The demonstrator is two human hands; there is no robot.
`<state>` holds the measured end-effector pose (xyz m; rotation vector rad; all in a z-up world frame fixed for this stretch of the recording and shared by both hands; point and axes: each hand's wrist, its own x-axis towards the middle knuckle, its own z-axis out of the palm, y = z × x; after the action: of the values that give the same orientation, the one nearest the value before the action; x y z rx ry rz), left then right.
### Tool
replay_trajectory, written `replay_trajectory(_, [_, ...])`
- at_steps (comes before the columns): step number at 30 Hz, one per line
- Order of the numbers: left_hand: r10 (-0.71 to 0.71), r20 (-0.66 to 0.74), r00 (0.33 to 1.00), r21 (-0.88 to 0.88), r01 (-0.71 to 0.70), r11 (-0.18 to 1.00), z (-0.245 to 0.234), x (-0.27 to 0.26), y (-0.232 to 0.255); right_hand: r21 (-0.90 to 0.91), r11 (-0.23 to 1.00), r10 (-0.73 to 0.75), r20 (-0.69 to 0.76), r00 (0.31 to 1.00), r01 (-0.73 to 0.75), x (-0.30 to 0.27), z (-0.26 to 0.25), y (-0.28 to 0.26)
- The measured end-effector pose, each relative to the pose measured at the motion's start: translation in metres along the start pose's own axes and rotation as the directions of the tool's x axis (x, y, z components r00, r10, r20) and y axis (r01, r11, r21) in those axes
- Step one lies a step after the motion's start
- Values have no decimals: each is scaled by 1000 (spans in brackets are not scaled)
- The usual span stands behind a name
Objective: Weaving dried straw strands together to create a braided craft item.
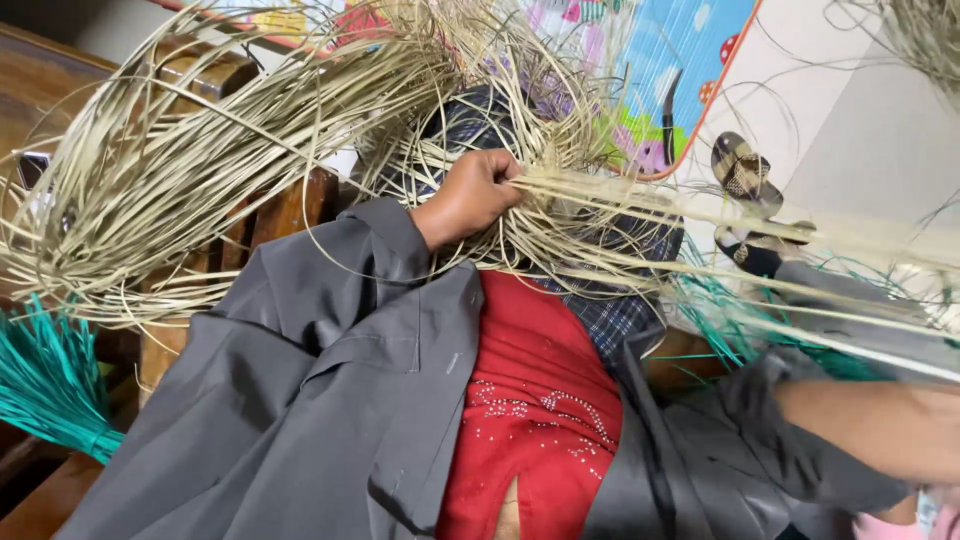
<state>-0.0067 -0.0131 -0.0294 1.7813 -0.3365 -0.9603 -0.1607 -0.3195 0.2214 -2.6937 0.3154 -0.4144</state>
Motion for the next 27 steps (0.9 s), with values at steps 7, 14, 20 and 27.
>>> replay_trajectory(7, [-34, -31, 999, -48, 32, 998, -6, -7, 18, -611, 748, 423, 739, 525, 258, -420, -54, 245])
replay_trajectory(14, [-18, -46, 999, -81, 14, 997, 6, 4, 14, -144, 854, 488, 557, 672, -501, -321, -68, 169])
replay_trajectory(20, [-9, -56, 998, -105, 3, 994, 2, 0, 22, -41, 950, 278, 568, 775, -311, -150, 124, 29])
replay_trajectory(27, [115, -193, 974, -51, -127, 991, -31, 20, 43, 95, 985, 77, 512, 855, -146, -80, 238, -98])
